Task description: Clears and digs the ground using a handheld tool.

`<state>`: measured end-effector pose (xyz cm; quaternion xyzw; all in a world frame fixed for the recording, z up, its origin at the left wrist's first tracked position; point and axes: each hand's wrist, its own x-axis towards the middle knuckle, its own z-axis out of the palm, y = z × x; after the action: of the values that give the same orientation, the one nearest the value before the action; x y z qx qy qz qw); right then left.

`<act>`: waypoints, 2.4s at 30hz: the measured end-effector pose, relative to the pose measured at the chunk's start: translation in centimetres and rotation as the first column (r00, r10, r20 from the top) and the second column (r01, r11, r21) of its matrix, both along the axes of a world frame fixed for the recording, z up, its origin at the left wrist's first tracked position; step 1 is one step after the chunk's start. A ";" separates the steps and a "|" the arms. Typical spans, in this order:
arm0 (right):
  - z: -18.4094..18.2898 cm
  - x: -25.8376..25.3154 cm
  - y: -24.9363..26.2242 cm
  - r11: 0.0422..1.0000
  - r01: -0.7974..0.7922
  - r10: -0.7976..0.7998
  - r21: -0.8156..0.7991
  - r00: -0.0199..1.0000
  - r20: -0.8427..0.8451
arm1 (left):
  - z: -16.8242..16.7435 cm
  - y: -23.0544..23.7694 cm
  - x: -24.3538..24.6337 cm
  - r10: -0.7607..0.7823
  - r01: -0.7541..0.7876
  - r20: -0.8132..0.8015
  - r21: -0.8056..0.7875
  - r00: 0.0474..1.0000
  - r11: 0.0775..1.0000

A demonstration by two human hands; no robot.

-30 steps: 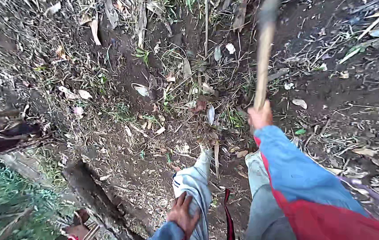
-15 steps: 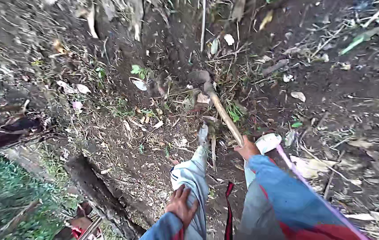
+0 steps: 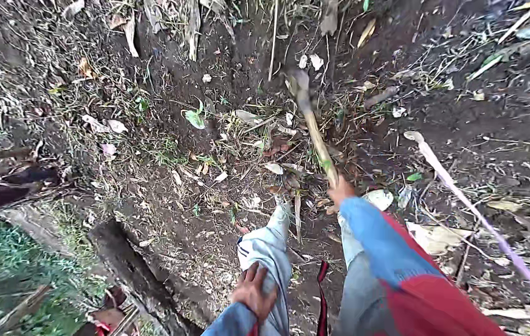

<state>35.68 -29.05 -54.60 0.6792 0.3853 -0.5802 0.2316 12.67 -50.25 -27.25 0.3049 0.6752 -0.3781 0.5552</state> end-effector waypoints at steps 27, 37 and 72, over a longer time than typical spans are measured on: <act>8.4 8.4 3.6 0.323 0.890 -0.903 0.320 0.392 -0.178 | -0.3 -9.8 5.3 -0.033 0.033 -0.043 0.000 0.999 0.999; 8.1 2.0 -22.3 0.939 0.292 -0.284 -0.180 0.956 0.066 | -1.4 -9.1 1.9 -0.116 0.115 -0.013 -0.048 0.993 0.992; 2.6 -1.8 -26.9 0.865 0.480 -0.484 -0.144 0.875 0.014 | -1.9 -8.3 -0.1 -0.211 0.211 -0.002 0.017 0.977 0.977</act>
<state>33.86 -55.94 -52.00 0.7289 0.1637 -0.6533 0.1230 12.52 -58.56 -29.16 0.3795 0.6423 -0.4290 0.5092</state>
